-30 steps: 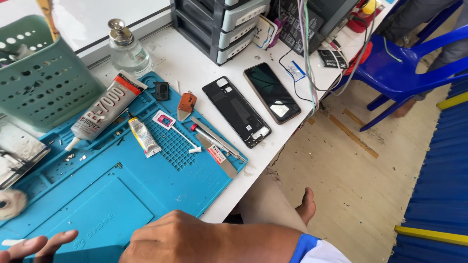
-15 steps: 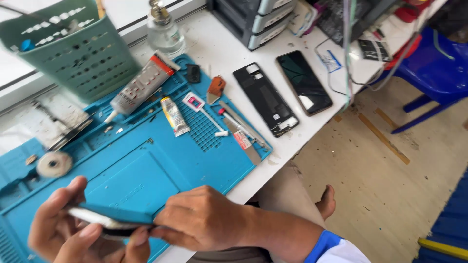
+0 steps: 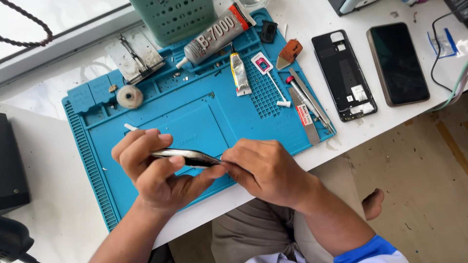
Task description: Disassembling a mobile phone by prying off the back cover with a small tool
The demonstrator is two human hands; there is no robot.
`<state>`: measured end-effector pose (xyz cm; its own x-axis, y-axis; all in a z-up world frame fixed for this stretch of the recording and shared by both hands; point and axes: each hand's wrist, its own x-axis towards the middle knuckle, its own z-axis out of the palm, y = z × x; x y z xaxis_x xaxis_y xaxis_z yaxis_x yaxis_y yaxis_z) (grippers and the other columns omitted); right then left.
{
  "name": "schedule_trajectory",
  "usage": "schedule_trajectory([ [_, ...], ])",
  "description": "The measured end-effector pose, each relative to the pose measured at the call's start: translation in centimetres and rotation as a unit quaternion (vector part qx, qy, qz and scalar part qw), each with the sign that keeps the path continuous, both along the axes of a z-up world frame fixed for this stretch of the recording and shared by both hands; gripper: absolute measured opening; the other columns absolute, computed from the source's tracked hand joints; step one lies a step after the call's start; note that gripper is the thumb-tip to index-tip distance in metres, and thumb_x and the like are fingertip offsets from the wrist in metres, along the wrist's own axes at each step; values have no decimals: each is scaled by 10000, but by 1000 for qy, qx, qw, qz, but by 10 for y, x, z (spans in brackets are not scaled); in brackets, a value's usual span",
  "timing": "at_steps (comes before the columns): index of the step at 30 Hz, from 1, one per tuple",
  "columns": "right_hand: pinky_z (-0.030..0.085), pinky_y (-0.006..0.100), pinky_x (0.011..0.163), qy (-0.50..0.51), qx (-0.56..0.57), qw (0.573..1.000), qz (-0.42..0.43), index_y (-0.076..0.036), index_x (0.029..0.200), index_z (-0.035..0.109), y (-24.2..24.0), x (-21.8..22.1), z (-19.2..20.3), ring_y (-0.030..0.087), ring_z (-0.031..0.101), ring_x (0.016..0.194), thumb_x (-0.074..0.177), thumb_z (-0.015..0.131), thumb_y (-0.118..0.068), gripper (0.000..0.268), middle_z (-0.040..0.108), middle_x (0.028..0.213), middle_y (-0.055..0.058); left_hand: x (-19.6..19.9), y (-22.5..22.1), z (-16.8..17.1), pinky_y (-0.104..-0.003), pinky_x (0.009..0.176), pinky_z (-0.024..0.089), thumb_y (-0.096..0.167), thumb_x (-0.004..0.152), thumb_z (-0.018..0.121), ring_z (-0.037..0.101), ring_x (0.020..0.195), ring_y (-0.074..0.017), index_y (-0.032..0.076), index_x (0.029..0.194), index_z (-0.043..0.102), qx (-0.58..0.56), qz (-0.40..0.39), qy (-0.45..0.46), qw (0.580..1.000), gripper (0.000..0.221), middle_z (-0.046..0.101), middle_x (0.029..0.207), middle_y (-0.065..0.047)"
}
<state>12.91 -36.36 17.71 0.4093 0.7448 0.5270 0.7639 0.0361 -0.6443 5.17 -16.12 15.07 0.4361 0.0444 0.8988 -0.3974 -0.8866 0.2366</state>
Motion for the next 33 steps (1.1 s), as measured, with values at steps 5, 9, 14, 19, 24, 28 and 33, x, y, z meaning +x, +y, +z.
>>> schedule_trajectory([
  [5,410,387,542,-39,-30,999,-6,-50,951,639,-4,8,-4,258,574,632,1050,601,-163,155,622,771,77,8,-7,14,-422,895,382,522,859,779,503,975,-261,198,1086,420,-37,-19,30,999,535,513,1048,-92],
  [9,409,401,531,-29,-53,998,-5,-64,950,639,-10,12,-14,267,586,621,1047,607,-194,165,613,748,71,10,-14,15,-440,923,327,548,855,726,506,959,-256,192,1050,431,-35,-13,41,998,502,544,992,-104],
  [14,437,415,555,-15,-87,996,19,-78,1005,652,-14,12,-21,275,603,657,1066,549,-232,196,641,789,64,13,-20,18,-445,926,318,516,891,669,525,918,-257,175,1016,407,-33,-21,60,997,447,572,983,-95],
  [19,426,427,554,-10,-94,995,9,-85,970,629,-12,10,-20,283,595,655,1063,547,-222,184,629,771,64,18,-17,18,-442,935,335,496,880,677,534,899,-259,143,1013,406,-43,-32,51,997,465,569,973,-119],
  [24,413,423,526,-24,-88,996,-2,-87,948,618,-10,7,-24,278,580,629,1065,544,-228,198,619,752,58,23,-15,19,-442,931,332,460,882,657,527,872,-254,124,1005,388,-66,-39,27,997,448,555,949,-134],
  [28,410,423,521,-21,-85,996,-12,-86,954,647,-8,4,-22,270,577,618,1047,578,-198,161,622,746,50,25,-17,22,-422,920,349,452,892,652,505,915,-259,109,999,392,-99,-37,25,994,444,544,962,-134],
  [33,391,411,503,-37,-73,996,-28,-82,933,640,-4,-1,-19,255,561,589,1021,622,-137,105,603,723,50,25,-13,24,-399,915,363,459,906,644,500,954,-260,82,1005,394,-128,-30,27,991,463,522,978,-137],
])
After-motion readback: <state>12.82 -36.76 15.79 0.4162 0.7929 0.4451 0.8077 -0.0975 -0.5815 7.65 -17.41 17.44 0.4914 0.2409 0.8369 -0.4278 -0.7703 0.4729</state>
